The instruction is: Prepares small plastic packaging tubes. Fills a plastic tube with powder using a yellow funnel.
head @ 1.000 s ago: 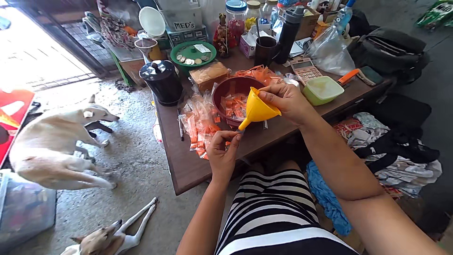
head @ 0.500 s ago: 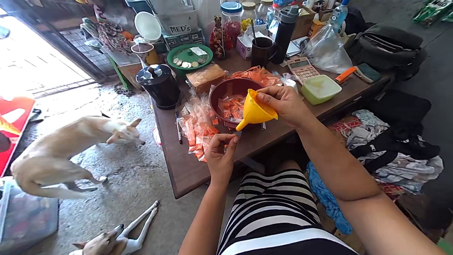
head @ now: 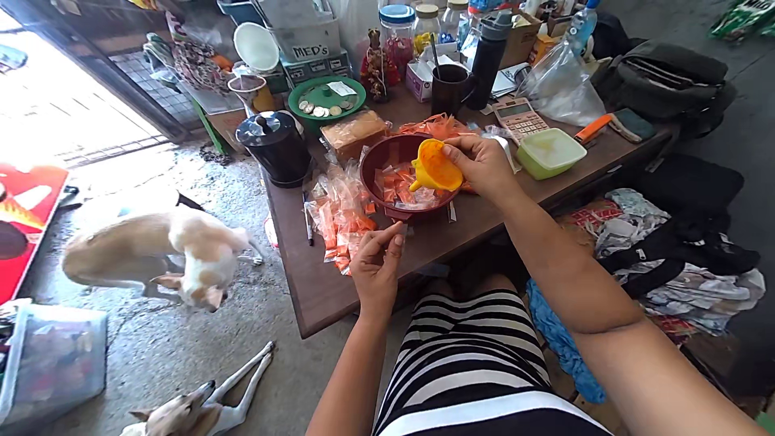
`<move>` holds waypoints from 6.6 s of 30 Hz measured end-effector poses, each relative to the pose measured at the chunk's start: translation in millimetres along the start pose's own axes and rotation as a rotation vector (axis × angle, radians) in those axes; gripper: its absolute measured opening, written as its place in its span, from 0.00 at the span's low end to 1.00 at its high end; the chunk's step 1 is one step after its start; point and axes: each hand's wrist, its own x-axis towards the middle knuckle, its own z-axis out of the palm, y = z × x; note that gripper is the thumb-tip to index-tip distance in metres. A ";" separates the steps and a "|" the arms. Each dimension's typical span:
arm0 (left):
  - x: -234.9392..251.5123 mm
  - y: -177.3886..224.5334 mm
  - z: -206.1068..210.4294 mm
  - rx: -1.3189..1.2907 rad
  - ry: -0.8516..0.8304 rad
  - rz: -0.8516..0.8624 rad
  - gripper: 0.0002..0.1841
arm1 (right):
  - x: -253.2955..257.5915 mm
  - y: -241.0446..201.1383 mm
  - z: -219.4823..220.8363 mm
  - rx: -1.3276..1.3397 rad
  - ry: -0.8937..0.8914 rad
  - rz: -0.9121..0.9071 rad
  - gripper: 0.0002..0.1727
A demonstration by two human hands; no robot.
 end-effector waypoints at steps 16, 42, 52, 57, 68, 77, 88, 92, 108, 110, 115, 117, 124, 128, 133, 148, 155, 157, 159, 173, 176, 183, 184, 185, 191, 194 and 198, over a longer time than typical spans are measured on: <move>-1.5 1.5 -1.7 -0.096 0.014 0.055 0.26 | -54.4 -44.0 30.1 0.031 -0.584 -0.101 0.14; -6.0 16.5 -4.7 -0.188 -0.135 0.062 0.20 | -70.5 -43.0 20.4 0.226 -0.487 -0.036 0.14; -8.2 19.2 -6.2 -0.161 -0.174 0.111 0.20 | -71.6 -44.7 16.0 0.230 -0.513 0.011 0.11; -8.7 18.6 -7.3 -0.164 -0.179 0.118 0.20 | -71.2 -49.1 13.3 0.268 -0.601 0.040 0.11; -10.1 17.1 -7.9 -0.176 -0.183 0.110 0.20 | -71.9 -51.7 12.5 0.273 -0.663 0.043 0.07; -10.2 16.6 -9.1 -0.162 -0.188 0.095 0.19 | -69.8 -49.3 14.2 0.201 -0.685 0.021 0.07; -10.3 16.9 -10.2 -0.155 -0.191 0.085 0.19 | -69.2 -50.4 14.2 0.168 -0.697 0.028 0.04; -10.5 18.3 -8.2 -0.159 -0.184 0.084 0.17 | -72.2 -52.3 15.9 0.154 -0.658 0.029 0.04; -17.2 31.5 -6.5 0.278 0.033 0.140 0.10 | -92.9 -54.2 39.1 0.044 -0.405 -0.132 0.07; -16.7 34.0 -4.2 0.197 0.025 0.102 0.08 | -96.4 -51.2 40.4 0.047 -0.387 -0.182 0.07; -18.3 36.4 0.7 0.094 -0.020 0.040 0.06 | -101.7 -41.3 36.9 0.052 -0.349 -0.208 0.07; -19.5 35.3 3.9 0.096 -0.044 0.040 0.06 | -104.7 -38.1 34.2 0.064 -0.340 -0.203 0.07; -23.1 31.8 11.5 0.200 -0.115 0.096 0.07 | -112.7 -31.0 30.2 0.123 -0.246 -0.188 0.06; -24.5 32.8 17.5 0.312 -0.090 0.117 0.06 | -119.5 -29.2 32.6 -0.069 -0.127 -0.268 0.09; -25.4 31.6 20.8 0.401 -0.063 0.133 0.05 | -121.1 -26.4 35.1 -0.259 -0.034 -0.322 0.10; -16.6 16.2 1.5 0.041 -0.330 0.104 0.15 | -112.9 -28.2 15.2 -0.031 -0.278 -0.157 0.10; -20.1 15.2 3.2 0.062 -0.279 0.092 0.11 | -112.5 -30.5 18.3 -0.031 -0.300 -0.148 0.09; -20.6 13.5 2.7 0.048 -0.248 0.075 0.09 | -112.0 -31.5 18.7 -0.018 -0.312 -0.147 0.08; -20.7 12.0 1.9 0.025 -0.223 0.061 0.09 | -110.9 -32.3 17.8 -0.009 -0.313 -0.150 0.09; -14.1 13.4 -5.5 0.021 -0.085 -0.030 0.10 | 35.5 10.0 46.2 -0.774 -0.637 0.075 0.34; -11.4 15.4 -8.5 0.023 -0.043 -0.031 0.09 | 40.5 1.0 64.8 -0.935 -0.628 0.145 0.18; -6.1 10.5 -15.2 0.012 0.004 -0.054 0.06 | 36.0 6.1 46.9 -0.963 -0.380 -0.053 0.15; -5.6 9.4 -14.5 0.009 0.011 -0.053 0.06 | 33.7 3.3 39.4 -0.918 -0.298 -0.101 0.15; -5.1 8.4 -13.8 0.004 0.021 -0.051 0.05 | 30.6 -1.7 31.4 -0.851 -0.220 -0.142 0.16; -3.5 6.2 -11.5 -0.031 0.058 -0.049 0.06 | -3.4 -35.2 -5.7 -0.203 -0.084 -0.194 0.14; -3.8 6.2 -9.2 -0.030 0.060 -0.045 0.06 | -25.4 -48.2 -6.8 0.051 -0.140 -0.101 0.12; -4.2 8.1 -6.7 -0.031 0.054 -0.021 0.07 | -42.8 -52.1 -2.2 0.196 -0.195 -0.061 0.12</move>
